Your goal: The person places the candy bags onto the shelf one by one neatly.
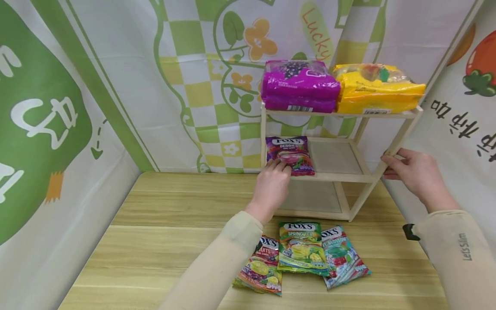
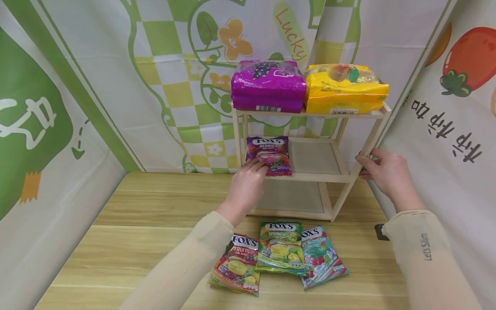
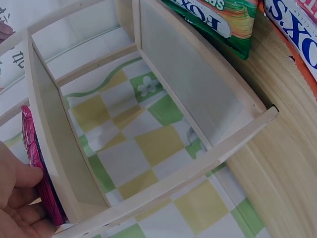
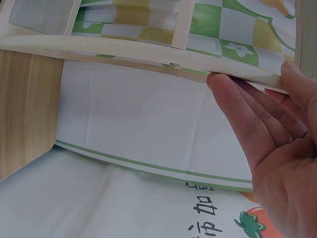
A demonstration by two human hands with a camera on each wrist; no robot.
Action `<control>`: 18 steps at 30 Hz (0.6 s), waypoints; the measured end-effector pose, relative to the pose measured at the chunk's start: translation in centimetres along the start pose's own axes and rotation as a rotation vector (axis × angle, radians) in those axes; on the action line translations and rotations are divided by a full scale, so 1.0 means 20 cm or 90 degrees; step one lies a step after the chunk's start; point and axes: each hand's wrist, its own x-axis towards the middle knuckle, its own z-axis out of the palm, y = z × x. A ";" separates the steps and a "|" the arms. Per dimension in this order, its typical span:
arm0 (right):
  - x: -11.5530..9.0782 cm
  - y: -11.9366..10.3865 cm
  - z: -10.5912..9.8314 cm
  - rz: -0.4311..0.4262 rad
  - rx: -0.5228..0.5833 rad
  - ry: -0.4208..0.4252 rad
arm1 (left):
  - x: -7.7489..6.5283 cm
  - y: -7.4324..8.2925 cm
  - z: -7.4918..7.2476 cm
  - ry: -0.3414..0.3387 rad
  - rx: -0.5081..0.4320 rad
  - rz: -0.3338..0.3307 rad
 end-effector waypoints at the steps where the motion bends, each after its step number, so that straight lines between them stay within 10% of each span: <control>1: 0.00 0.00 0.00 0.001 0.003 0.000 | 0.00 0.00 0.00 0.000 0.000 -0.001; 18: 0.00 0.00 0.00 -0.006 0.018 -0.003 | -0.03 -0.01 -0.01 0.024 -0.034 0.016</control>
